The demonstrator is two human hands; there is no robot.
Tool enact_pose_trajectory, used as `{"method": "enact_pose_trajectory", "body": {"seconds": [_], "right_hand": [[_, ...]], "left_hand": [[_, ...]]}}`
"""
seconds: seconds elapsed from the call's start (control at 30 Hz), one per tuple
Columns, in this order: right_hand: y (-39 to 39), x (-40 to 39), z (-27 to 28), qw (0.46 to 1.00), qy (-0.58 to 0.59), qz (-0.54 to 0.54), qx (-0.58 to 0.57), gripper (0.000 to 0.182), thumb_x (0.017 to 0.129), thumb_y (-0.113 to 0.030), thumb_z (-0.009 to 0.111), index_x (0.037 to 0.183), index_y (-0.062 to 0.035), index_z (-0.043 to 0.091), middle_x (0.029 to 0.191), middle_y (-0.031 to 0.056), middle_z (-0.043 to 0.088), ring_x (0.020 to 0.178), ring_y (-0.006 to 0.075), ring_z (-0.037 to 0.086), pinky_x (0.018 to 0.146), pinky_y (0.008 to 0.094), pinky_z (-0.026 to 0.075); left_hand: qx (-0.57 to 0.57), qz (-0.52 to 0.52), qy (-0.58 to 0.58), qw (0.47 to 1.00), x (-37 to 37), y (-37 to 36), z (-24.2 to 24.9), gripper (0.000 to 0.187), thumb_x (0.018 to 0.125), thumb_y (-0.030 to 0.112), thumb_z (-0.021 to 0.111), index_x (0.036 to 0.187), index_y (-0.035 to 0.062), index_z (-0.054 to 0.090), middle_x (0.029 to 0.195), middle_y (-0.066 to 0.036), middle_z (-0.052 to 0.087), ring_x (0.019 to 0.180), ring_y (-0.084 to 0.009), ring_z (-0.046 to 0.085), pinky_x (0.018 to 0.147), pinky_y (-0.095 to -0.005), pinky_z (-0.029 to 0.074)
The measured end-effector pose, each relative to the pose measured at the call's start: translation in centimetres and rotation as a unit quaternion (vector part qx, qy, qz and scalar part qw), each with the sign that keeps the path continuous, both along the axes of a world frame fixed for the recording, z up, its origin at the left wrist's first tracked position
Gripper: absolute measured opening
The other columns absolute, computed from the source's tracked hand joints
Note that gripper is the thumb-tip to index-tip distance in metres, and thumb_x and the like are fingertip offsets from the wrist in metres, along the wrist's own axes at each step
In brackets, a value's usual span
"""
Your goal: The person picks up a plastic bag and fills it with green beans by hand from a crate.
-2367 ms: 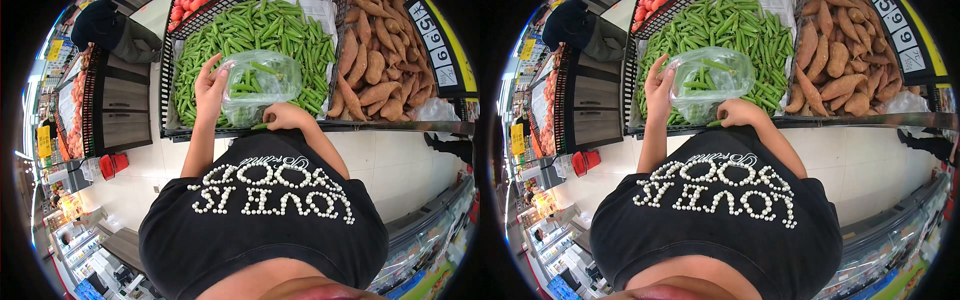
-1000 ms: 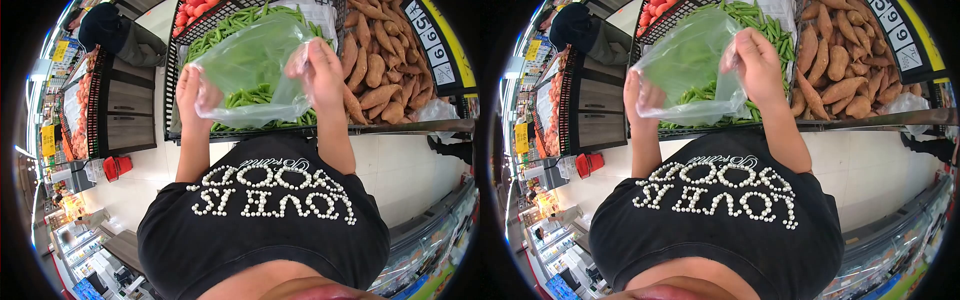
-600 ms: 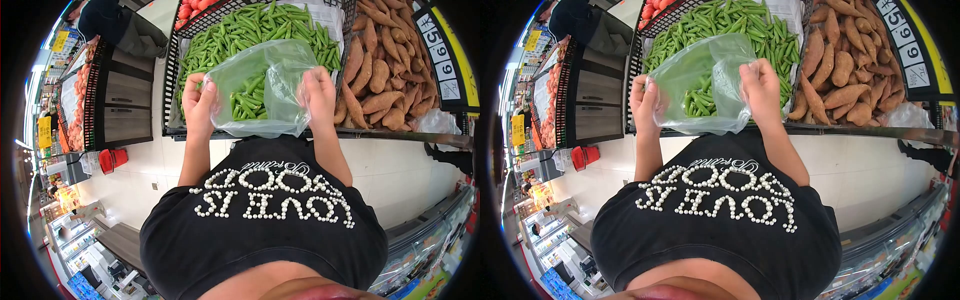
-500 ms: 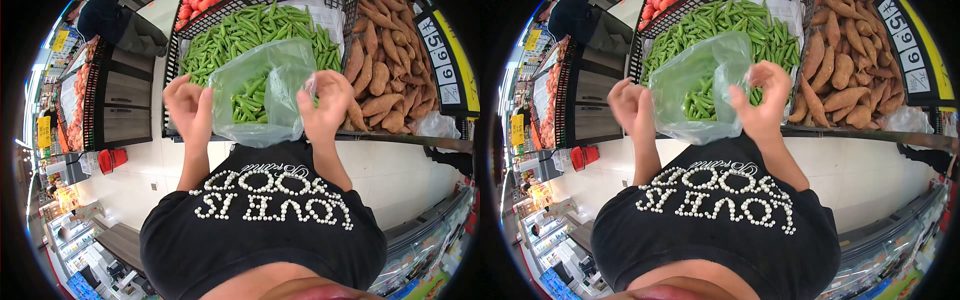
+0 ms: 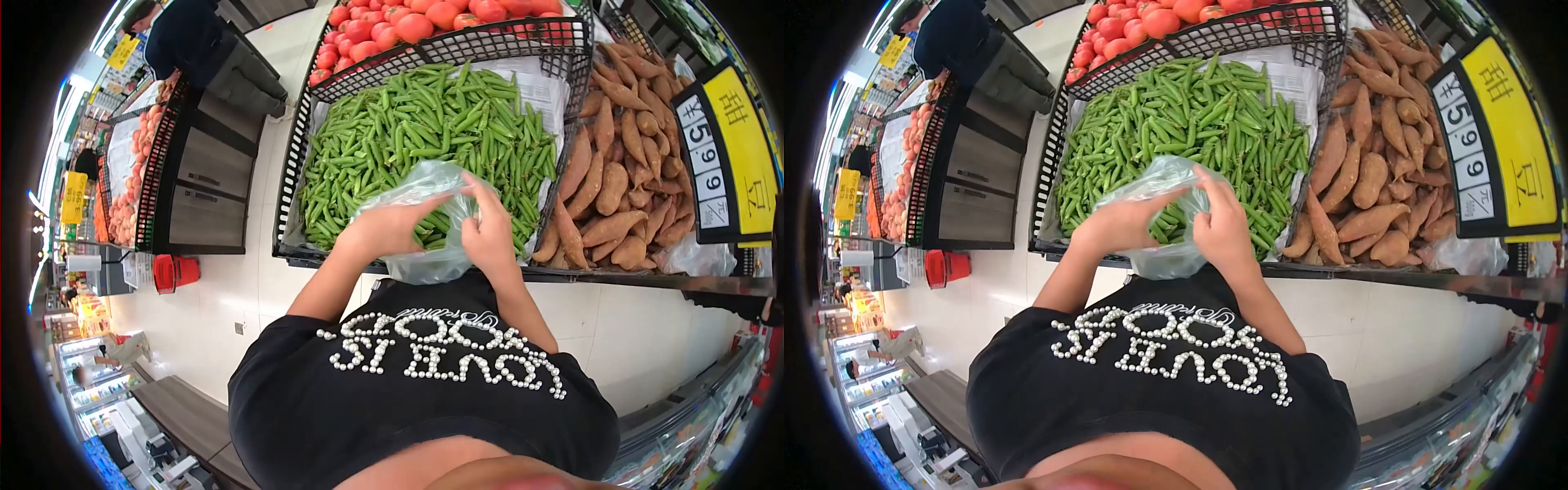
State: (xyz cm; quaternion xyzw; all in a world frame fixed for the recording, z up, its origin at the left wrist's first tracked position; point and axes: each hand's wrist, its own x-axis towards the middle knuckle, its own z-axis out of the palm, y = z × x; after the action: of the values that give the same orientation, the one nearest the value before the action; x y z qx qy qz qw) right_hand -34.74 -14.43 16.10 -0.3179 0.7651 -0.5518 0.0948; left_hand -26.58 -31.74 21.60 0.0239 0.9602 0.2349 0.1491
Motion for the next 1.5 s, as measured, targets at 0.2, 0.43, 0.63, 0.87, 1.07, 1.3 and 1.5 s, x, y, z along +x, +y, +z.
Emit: {"method": "enact_pose_trajectory", "body": {"seconds": [0.2,0.43,0.63,0.87,1.07,1.3,1.5], "right_hand": [[0.4,-0.8,0.5,0.999,0.025,0.021,0.020,0.074,0.080,-0.004,0.063,0.147,-0.0081,0.031,0.072,0.0102,0.065,0.064,0.0192,0.064,0.063,0.0282,0.049],[0.3,-0.6,2.0,0.993,0.010,0.091,0.068,0.048,0.081,-0.007,0.064,0.128,-0.0087,0.055,0.068,0.0108,0.065,0.058,0.0267,0.063,0.059,0.0345,0.050],[0.8,0.0,2.8,0.990,0.109,0.084,-0.043,0.029,0.080,-0.001,0.065,0.108,-0.0056,0.065,0.081,0.0125,0.066,0.063,0.0246,0.063,0.058,0.0326,0.049],[2.3,-0.1,1.5,0.985,0.133,0.007,-0.105,0.029,0.076,0.004,0.066,0.104,-0.0030,0.065,0.078,0.0076,0.063,0.065,0.0206,0.060,0.060,0.0292,0.048],[2.1,0.9,1.5,0.982,0.146,-0.023,-0.114,0.035,0.076,0.002,0.067,0.110,-0.0036,0.063,0.101,0.0130,0.059,0.087,0.0221,0.060,0.070,0.0291,0.047],[2.8,1.0,-0.4,0.989,-0.047,-0.111,-0.087,0.068,0.081,-0.002,0.066,0.139,-0.0012,0.030,0.117,0.0143,0.047,0.076,0.0101,0.051,0.065,0.0218,0.044],[2.9,-0.4,-2.9,0.979,-0.136,-0.107,-0.111,0.071,0.079,-0.006,0.070,0.140,-0.0045,0.032,0.113,0.0150,0.048,0.079,0.0134,0.052,0.066,0.0249,0.046]], "left_hand": [[0.325,-0.106,-0.060,0.938,-1.1,-2.7,4.3,0.071,0.075,0.013,0.075,0.139,0.0117,0.045,0.091,-0.010,0.072,0.064,-0.0183,0.069,0.060,-0.0276,0.053],[0.044,0.100,0.358,0.927,-14.8,-6.2,-7.1,0.069,0.079,0.046,0.070,0.135,0.0128,0.046,0.135,-0.022,0.044,0.126,-0.0385,0.040,0.105,-0.0528,0.033],[-0.169,0.158,0.212,0.949,-20.4,0.3,-13.8,0.099,0.067,0.080,0.056,0.148,0.0321,0.029,0.153,-0.024,0.019,0.139,-0.0539,0.009,0.098,-0.0783,0.014],[-0.175,0.139,0.151,0.963,-17.0,4.4,-12.9,0.074,0.074,0.051,0.070,0.140,0.0302,0.042,0.132,-0.017,0.044,0.126,-0.0366,0.039,0.093,-0.0709,0.030],[-0.047,0.106,0.260,0.958,-15.1,3.2,-14.5,0.055,0.069,0.030,0.072,0.121,0.0203,0.056,0.112,-0.015,0.053,0.111,-0.0355,0.050,0.086,-0.0471,0.047],[0.127,0.149,0.338,0.920,-15.4,-0.1,-13.1,0.044,0.068,0.021,0.073,0.109,0.0125,0.060,0.101,-0.020,0.062,0.100,-0.0379,0.059,0.088,-0.0439,0.048],[0.257,0.194,0.429,0.844,-14.3,-3.2,-4.6,0.035,0.070,0.016,0.072,0.101,0.0054,0.060,0.098,-0.011,0.063,0.097,-0.0219,0.059,0.091,-0.0320,0.044]]}}
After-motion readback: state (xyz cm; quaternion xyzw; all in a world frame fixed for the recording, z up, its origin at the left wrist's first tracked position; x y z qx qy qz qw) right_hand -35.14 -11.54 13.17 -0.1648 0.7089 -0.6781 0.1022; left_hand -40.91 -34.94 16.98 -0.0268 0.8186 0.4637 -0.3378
